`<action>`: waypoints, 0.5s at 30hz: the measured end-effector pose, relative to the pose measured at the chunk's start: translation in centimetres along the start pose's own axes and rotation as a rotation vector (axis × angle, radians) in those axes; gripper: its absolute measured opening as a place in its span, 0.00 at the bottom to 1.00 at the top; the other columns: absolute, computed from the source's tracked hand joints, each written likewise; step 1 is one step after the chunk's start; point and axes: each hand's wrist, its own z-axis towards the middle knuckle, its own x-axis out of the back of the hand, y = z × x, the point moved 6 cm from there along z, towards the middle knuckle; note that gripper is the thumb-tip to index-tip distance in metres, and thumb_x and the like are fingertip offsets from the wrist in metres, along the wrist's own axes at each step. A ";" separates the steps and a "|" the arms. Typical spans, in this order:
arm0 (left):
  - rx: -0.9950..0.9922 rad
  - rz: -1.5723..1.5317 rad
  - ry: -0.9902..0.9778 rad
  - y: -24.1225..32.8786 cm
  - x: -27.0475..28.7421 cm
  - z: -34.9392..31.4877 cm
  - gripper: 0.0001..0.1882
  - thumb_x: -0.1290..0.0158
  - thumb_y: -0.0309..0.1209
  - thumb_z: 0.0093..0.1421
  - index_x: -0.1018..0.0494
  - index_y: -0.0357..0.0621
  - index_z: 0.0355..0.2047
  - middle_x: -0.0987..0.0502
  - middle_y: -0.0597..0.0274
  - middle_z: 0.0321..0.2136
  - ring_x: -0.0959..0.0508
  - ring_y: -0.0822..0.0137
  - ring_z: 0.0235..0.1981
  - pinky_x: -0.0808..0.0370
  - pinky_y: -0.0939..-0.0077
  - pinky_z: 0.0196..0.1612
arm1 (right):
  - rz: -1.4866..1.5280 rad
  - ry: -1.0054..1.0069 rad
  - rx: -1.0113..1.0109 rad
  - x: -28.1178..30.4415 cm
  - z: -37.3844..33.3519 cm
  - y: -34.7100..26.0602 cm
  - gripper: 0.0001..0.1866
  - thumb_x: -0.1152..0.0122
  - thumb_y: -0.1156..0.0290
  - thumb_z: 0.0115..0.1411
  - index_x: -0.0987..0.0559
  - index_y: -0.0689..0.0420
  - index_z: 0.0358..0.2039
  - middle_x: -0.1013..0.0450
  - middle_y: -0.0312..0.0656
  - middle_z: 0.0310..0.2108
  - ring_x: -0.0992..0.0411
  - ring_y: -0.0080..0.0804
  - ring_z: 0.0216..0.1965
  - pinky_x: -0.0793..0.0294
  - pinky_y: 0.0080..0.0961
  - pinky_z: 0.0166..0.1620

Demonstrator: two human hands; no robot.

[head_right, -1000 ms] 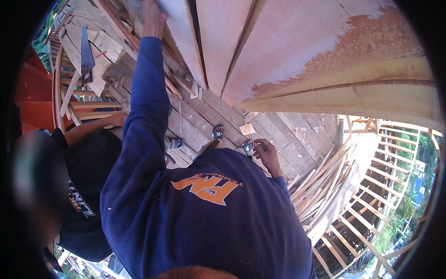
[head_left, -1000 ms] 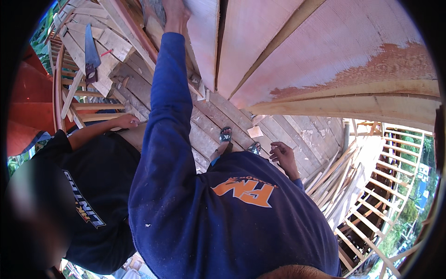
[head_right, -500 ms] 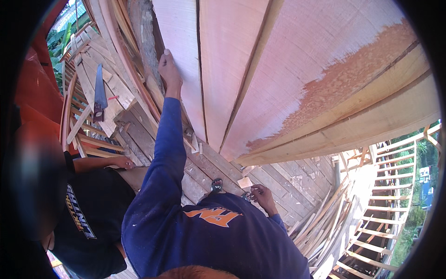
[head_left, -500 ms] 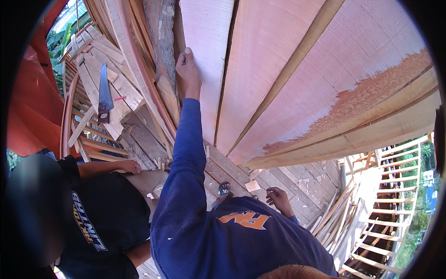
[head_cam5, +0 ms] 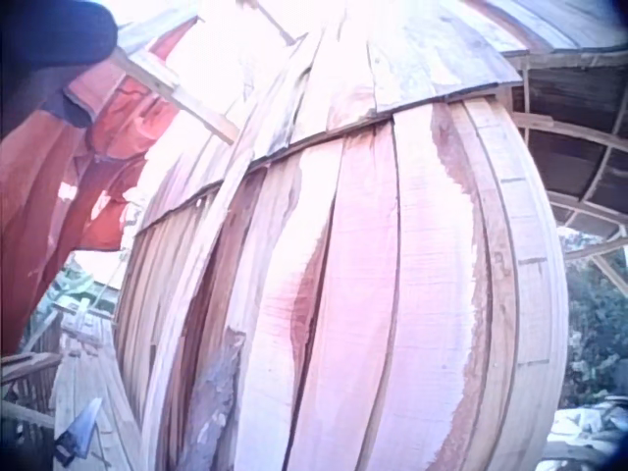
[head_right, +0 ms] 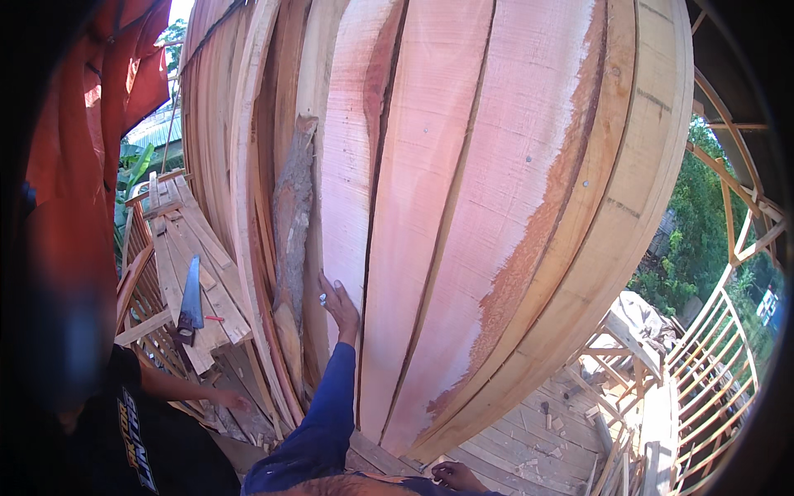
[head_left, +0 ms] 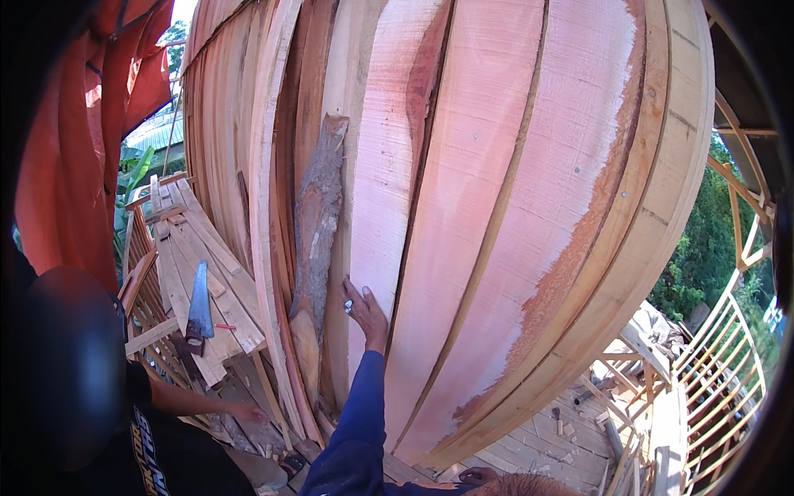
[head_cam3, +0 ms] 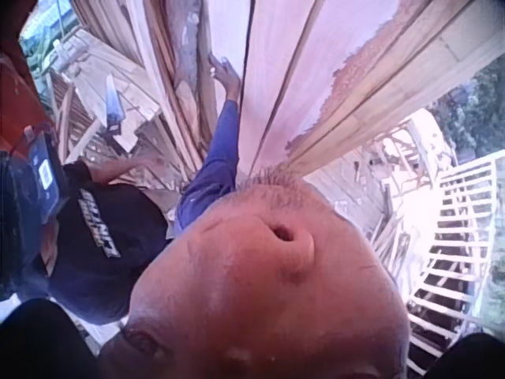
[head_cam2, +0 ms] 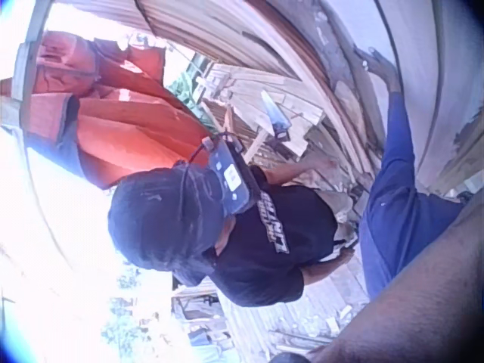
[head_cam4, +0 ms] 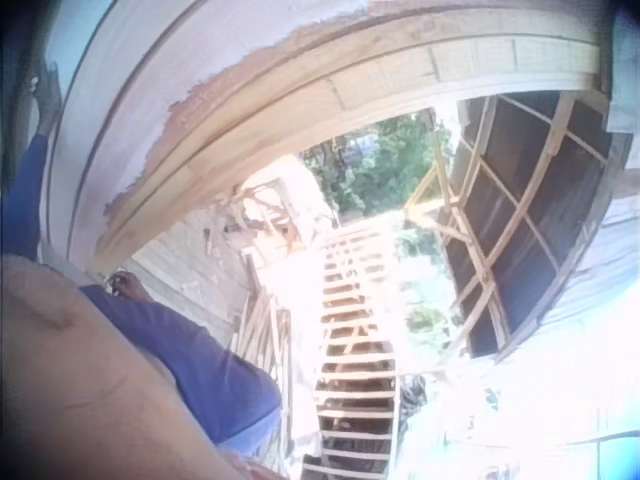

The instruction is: The person cuts a wooden plank using a saw and fits it onto a curved wooden structure alongside existing planks. They then handle another plank and position it on the frame.

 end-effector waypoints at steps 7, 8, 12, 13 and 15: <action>0.011 -0.001 -0.027 0.2 0.0 0.1 0.29 0.66 0.39 0.68 0.52 0.33 0.63 0.50 0.37 0.62 0.50 0.43 0.63 0.53 0.53 0.63 | -0.039 -0.012 0.084 -1.3 -0.4 -0.6 0.12 0.45 0.64 0.58 0.22 0.58 0.37 0.26 0.40 0.26 0.28 0.24 0.24 0.28 0.23 0.27; 0.013 0.003 -0.032 0.2 0.2 0.0 0.29 0.66 0.39 0.68 0.53 0.33 0.63 0.50 0.37 0.62 0.50 0.43 0.63 0.53 0.53 0.63 | -0.043 -0.020 0.081 -1.5 -0.6 -0.6 0.12 0.45 0.64 0.58 0.22 0.58 0.37 0.26 0.40 0.26 0.28 0.24 0.24 0.27 0.23 0.27; 0.091 0.067 -0.044 0.6 0.4 -0.7 0.32 0.67 0.43 0.68 0.55 0.32 0.64 0.52 0.35 0.63 0.52 0.43 0.64 0.56 0.53 0.65 | -0.060 -0.037 0.071 -1.5 -1.2 0.0 0.12 0.45 0.64 0.58 0.22 0.58 0.37 0.25 0.40 0.27 0.27 0.24 0.25 0.27 0.23 0.29; 0.126 0.061 -0.041 0.4 0.4 -1.0 0.33 0.68 0.44 0.68 0.56 0.31 0.64 0.53 0.35 0.63 0.53 0.43 0.65 0.57 0.53 0.65 | -0.061 -0.043 0.072 -1.5 -1.5 0.2 0.13 0.45 0.64 0.58 0.22 0.58 0.37 0.25 0.40 0.28 0.27 0.24 0.25 0.27 0.23 0.29; 0.177 0.047 -0.042 0.1 0.3 -1.6 0.34 0.68 0.46 0.68 0.57 0.31 0.64 0.55 0.34 0.63 0.55 0.43 0.66 0.59 0.54 0.66 | -0.063 -0.053 0.069 -1.6 -1.9 0.7 0.13 0.44 0.63 0.58 0.21 0.58 0.37 0.25 0.40 0.28 0.27 0.24 0.25 0.27 0.23 0.30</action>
